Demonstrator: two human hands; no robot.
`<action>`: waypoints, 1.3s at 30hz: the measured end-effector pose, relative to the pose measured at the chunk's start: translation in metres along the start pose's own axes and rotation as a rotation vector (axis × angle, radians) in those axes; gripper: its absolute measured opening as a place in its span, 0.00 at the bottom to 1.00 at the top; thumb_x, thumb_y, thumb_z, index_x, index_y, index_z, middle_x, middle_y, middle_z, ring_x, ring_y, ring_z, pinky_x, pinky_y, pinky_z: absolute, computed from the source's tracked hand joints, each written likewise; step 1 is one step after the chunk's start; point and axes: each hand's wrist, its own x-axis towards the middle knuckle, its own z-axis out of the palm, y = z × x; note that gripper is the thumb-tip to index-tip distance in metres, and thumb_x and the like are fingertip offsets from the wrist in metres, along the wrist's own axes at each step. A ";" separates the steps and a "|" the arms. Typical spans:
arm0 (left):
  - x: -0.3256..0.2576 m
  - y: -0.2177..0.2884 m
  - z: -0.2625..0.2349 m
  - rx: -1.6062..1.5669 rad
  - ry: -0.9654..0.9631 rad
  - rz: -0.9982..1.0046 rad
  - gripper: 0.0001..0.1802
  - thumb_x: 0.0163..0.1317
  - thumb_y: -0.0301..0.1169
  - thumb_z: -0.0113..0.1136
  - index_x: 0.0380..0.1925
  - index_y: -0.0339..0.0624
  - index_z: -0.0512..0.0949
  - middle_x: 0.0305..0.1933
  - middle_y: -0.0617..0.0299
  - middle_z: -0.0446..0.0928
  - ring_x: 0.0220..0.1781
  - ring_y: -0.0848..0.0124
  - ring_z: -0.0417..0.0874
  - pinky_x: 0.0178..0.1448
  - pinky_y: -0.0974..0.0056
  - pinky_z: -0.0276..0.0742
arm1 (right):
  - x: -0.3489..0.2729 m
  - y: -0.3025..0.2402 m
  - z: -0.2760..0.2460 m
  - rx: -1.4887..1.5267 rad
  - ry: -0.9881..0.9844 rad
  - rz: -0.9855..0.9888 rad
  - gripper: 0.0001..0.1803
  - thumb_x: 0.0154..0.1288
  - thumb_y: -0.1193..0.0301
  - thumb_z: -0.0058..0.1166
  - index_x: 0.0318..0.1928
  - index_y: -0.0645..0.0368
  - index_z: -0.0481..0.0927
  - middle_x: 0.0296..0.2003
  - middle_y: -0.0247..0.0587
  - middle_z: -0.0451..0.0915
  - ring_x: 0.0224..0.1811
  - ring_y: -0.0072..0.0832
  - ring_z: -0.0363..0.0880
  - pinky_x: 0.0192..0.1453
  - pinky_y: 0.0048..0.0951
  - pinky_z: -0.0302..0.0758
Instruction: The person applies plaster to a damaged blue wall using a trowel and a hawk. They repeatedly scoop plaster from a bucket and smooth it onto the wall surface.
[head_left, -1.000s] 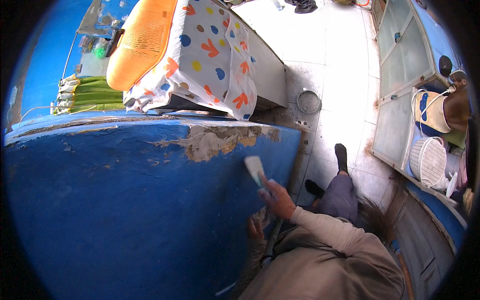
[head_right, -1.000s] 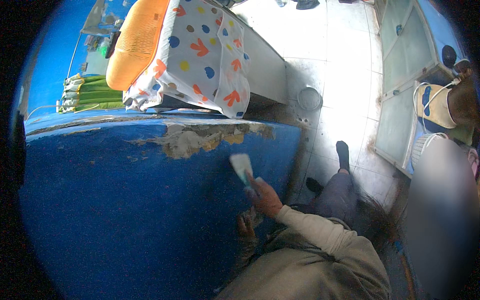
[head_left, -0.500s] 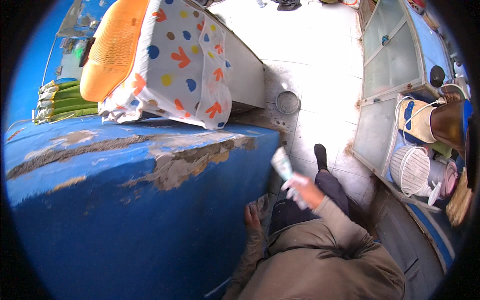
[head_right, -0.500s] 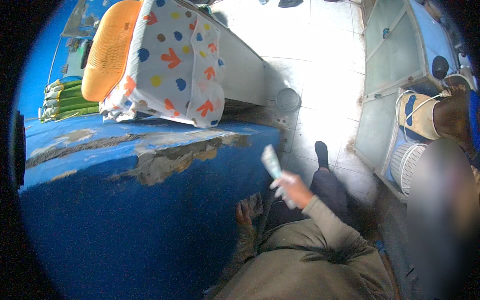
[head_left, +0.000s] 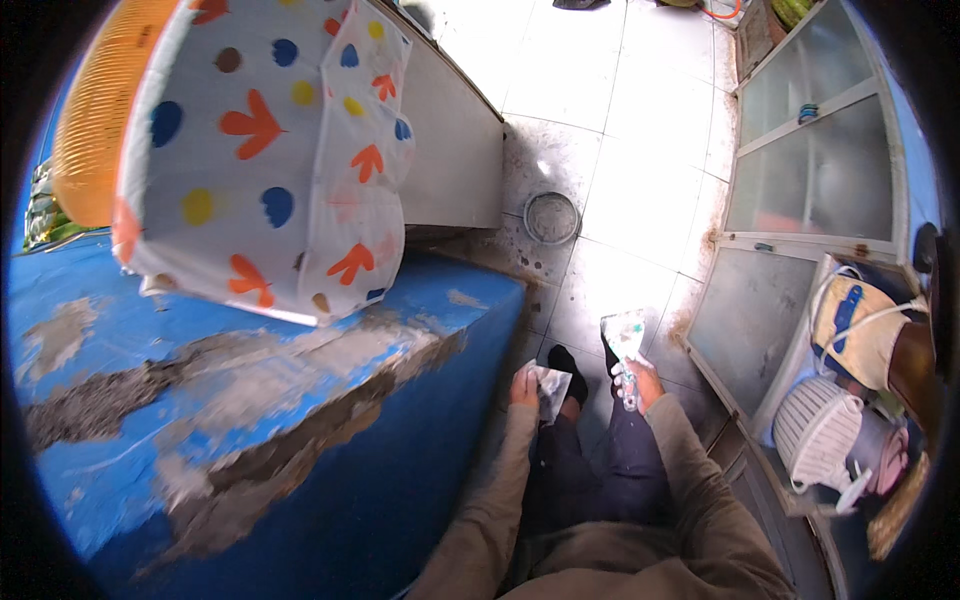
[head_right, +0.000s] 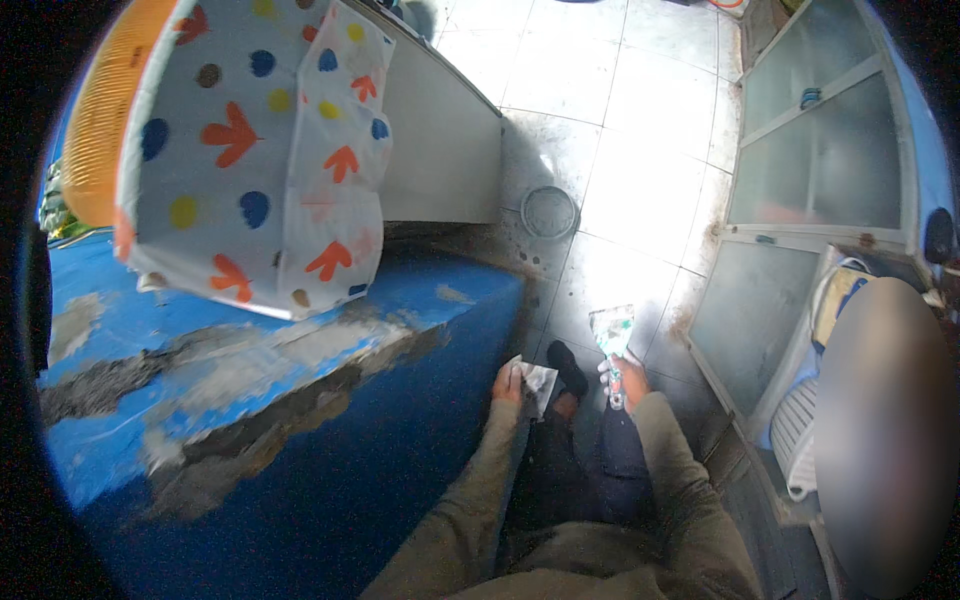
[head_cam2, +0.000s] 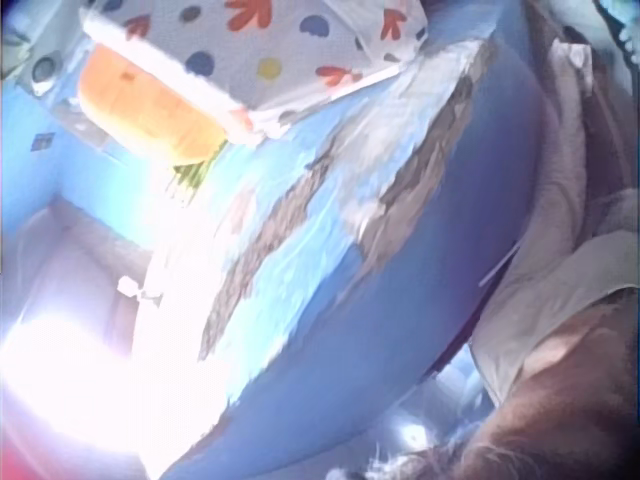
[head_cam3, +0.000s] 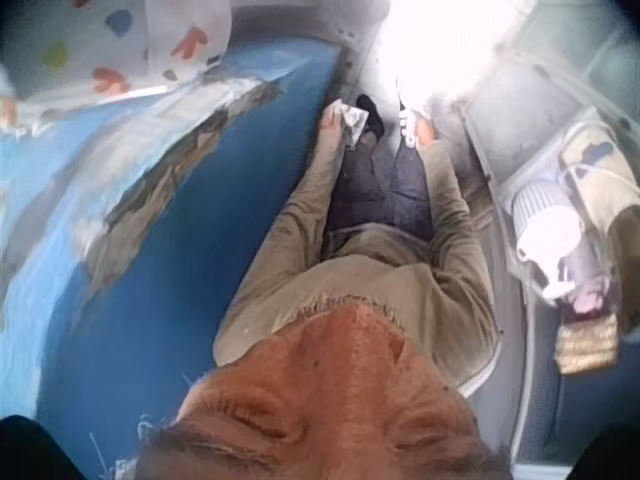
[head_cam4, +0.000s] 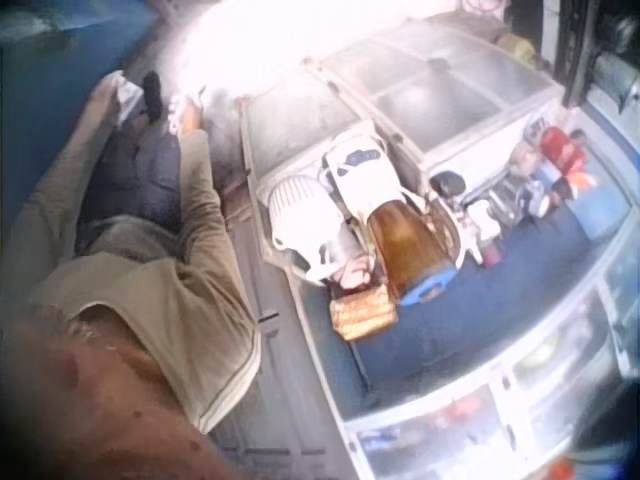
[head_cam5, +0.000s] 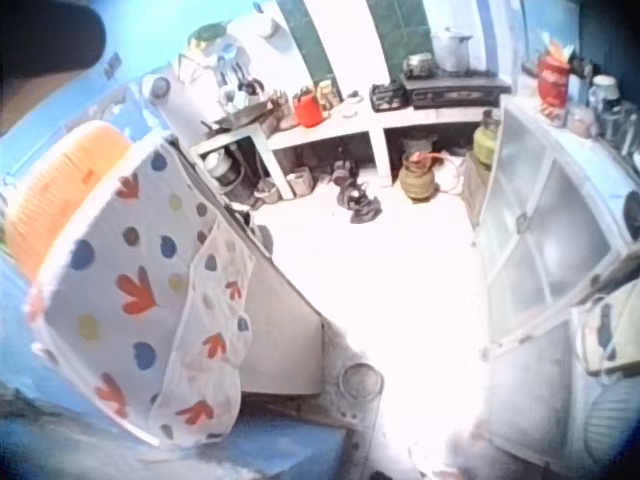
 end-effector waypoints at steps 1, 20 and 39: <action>0.019 -0.019 0.018 -0.004 -0.010 0.000 0.22 0.73 0.43 0.44 0.51 0.36 0.76 0.52 0.47 0.78 0.54 0.54 0.78 0.59 0.56 0.71 | 0.016 0.015 -0.008 0.027 0.005 0.020 0.16 0.71 0.62 0.45 0.52 0.58 0.73 0.29 0.36 0.79 0.23 0.23 0.74 0.23 0.27 0.73; 0.401 -0.264 0.239 0.059 0.087 -0.507 0.36 0.63 0.53 0.59 0.56 0.28 0.73 0.60 0.40 0.74 0.61 0.48 0.75 0.63 0.52 0.70 | 0.152 0.087 -0.033 0.458 0.186 0.156 0.23 0.74 0.51 0.39 0.48 0.60 0.71 0.24 0.35 0.71 0.21 0.26 0.69 0.24 0.32 0.67; 0.306 -0.174 0.218 -0.741 -0.128 -0.450 0.20 0.62 0.31 0.60 0.52 0.37 0.70 0.48 0.55 0.76 0.45 0.68 0.81 0.42 0.64 0.78 | 0.141 0.075 -0.045 -0.335 0.566 -0.207 0.24 0.73 0.54 0.46 0.52 0.64 0.72 0.31 0.42 0.76 0.30 0.32 0.76 0.37 0.34 0.76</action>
